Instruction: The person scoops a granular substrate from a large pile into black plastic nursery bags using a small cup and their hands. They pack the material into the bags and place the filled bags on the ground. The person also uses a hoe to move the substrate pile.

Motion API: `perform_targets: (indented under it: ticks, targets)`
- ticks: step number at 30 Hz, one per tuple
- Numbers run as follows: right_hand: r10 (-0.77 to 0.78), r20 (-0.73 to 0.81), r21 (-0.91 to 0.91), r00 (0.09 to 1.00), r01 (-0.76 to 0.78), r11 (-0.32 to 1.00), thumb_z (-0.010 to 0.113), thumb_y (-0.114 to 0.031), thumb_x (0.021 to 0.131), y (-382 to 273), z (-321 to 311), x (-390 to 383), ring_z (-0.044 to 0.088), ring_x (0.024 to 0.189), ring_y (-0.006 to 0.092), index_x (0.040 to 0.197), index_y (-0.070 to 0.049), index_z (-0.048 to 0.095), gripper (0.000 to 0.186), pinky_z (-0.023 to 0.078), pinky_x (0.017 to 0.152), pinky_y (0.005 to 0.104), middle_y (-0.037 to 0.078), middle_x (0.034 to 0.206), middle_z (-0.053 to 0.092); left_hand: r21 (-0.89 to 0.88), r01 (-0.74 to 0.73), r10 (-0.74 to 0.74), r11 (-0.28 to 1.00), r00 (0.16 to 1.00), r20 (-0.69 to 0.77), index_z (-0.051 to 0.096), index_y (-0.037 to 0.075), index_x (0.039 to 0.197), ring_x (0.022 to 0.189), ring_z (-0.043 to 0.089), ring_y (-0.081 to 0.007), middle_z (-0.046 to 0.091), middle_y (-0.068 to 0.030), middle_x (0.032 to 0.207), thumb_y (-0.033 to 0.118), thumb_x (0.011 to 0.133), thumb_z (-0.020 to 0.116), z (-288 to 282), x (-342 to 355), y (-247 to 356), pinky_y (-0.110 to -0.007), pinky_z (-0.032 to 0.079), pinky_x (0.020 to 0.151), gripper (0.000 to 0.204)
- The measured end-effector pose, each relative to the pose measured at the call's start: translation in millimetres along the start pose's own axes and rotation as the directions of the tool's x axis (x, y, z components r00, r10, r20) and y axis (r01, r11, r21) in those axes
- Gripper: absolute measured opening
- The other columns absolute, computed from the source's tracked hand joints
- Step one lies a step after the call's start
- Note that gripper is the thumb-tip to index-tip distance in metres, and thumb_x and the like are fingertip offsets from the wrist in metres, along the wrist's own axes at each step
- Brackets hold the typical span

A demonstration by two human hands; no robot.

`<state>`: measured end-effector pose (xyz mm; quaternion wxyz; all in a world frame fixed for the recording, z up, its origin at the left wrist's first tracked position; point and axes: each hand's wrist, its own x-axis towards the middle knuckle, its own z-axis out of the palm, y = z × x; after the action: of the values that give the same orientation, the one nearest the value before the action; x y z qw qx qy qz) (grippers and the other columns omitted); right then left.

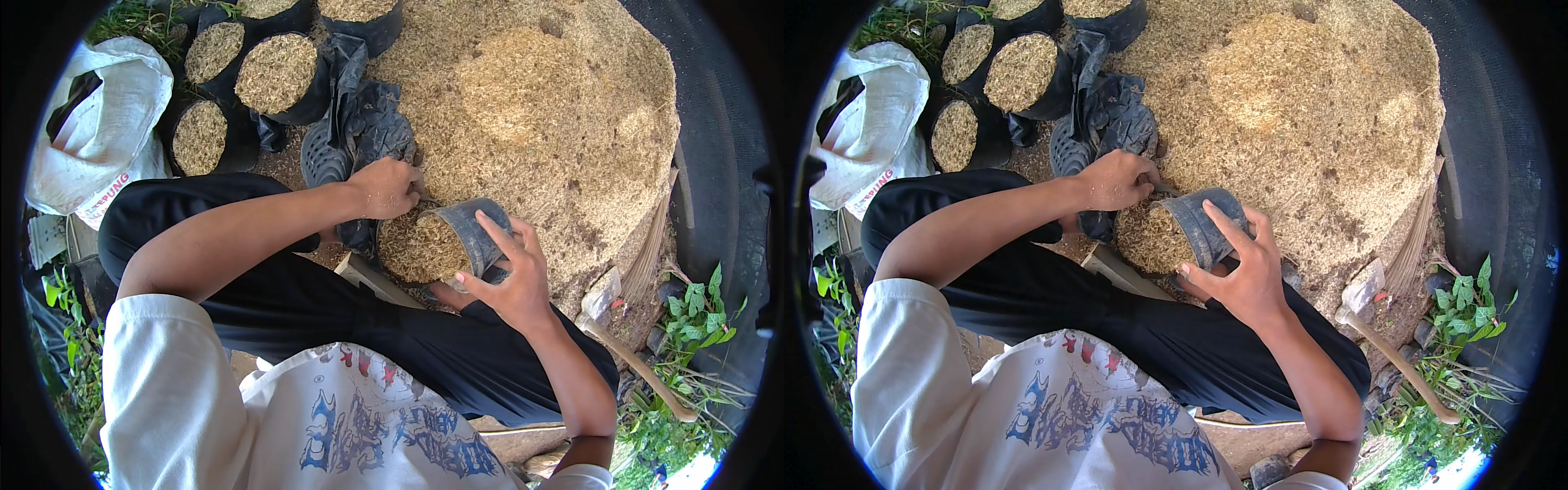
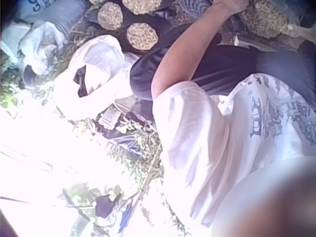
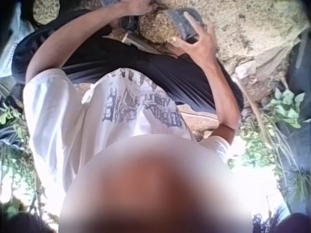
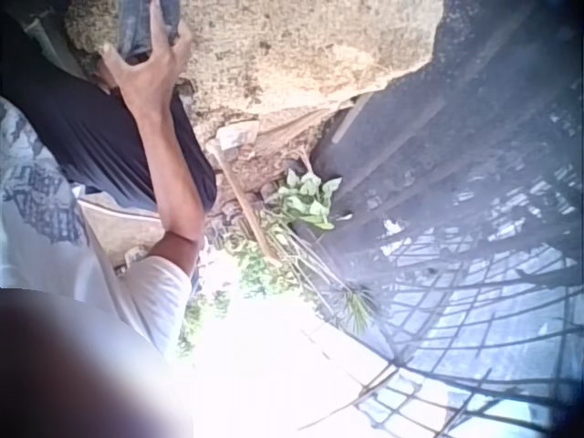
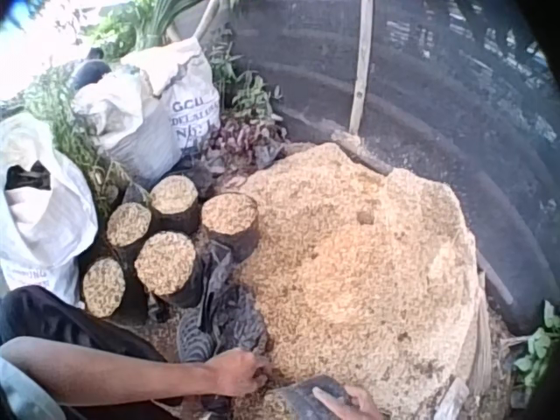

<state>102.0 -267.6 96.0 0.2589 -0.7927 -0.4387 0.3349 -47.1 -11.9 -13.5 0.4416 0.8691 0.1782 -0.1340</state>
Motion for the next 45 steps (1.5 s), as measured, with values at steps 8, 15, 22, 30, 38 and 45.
perform_targets:
  ticks: [8, 15, 22, 30, 38, 45]
  targets:
    - [-0.146, -0.018, -0.232, 0.989, 0.138, 0.963, 0.101, -0.023, 0.077, -5, -6, -1, 0.064, 0.134, 0.0347, 0.157, -0.019, 0.066, 0.087, 0.065, 0.105, 0.0469, 0.018, 0.149, 0.050, 0.011, -0.033, 0.033, 0.999, 0.999, 0.020, 0.079, 0.001, 0.115, 0.099, 0.079, -0.0411, 0.080, -0.0243, 0.102, 0.016, 0.097, 0.071, -1, 0, -2, -0.048, 0.062, 0.091, 0.025]
    - [-0.205, -0.047, -0.262, 0.978, 0.186, 0.947, 0.102, -0.024, 0.074, -3, -7, 0, 0.064, 0.132, 0.0363, 0.156, -0.018, 0.067, 0.089, 0.064, 0.105, 0.0477, 0.019, 0.147, 0.051, 0.013, -0.039, 0.039, 0.999, 0.999, 0.022, 0.080, 0.001, 0.116, 0.099, 0.080, -0.0401, 0.081, -0.0222, 0.101, 0.017, 0.097, 0.072, 1, 1, -4, -0.047, 0.062, 0.092, 0.026]
    - [-0.135, -0.054, -0.238, 0.989, 0.118, 0.964, 0.103, -0.026, 0.071, -5, -9, -1, 0.063, 0.131, 0.0381, 0.154, -0.019, 0.069, 0.090, 0.058, 0.108, 0.0485, 0.020, 0.145, 0.053, 0.025, -0.037, 0.036, 0.999, 0.999, 0.040, 0.079, 0.001, 0.116, 0.100, 0.079, -0.0401, 0.081, -0.0227, 0.104, 0.017, 0.098, 0.072, 1, 1, -4, -0.048, 0.062, 0.092, 0.026]
    - [-0.146, -0.088, -0.234, 0.985, 0.122, 0.965, 0.102, -0.024, 0.070, -7, -16, 2, 0.062, 0.131, 0.0377, 0.154, -0.021, 0.070, 0.090, 0.054, 0.113, 0.0491, 0.018, 0.145, 0.055, -0.003, -0.019, 0.020, 1.000, 0.998, 0.054, 0.078, 0.000, 0.116, 0.101, 0.079, -0.0392, 0.080, -0.0227, 0.106, 0.019, 0.096, 0.074, 0, -1, -2, -0.047, 0.062, 0.092, 0.027]
    - [-0.014, -0.067, -0.131, 0.998, 0.005, 0.991, 0.102, -0.024, 0.070, -5, -18, 2, 0.063, 0.131, 0.0348, 0.155, -0.021, 0.069, 0.092, 0.060, 0.107, 0.0470, 0.017, 0.144, 0.054, 0.004, -0.052, 0.051, 0.999, 0.997, 0.060, 0.080, 0.002, 0.118, 0.106, 0.079, -0.0375, 0.081, -0.0191, 0.108, 0.015, 0.092, 0.079, 4, -3, 0, -0.047, 0.062, 0.095, 0.028]
    - [-0.231, -0.101, -0.363, 0.968, 0.180, 0.914, 0.102, -0.021, 0.074, -10, -21, 2, 0.066, 0.129, 0.0310, 0.156, -0.021, 0.068, 0.089, 0.066, 0.100, 0.0436, 0.015, 0.145, 0.053, 0.039, -0.133, 0.135, 0.990, 0.990, -0.039, 0.078, -0.001, 0.111, 0.102, 0.077, -0.0401, 0.079, -0.0207, 0.108, 0.004, 0.088, 0.078, 7, -6, 0, -0.048, 0.062, 0.094, 0.023]
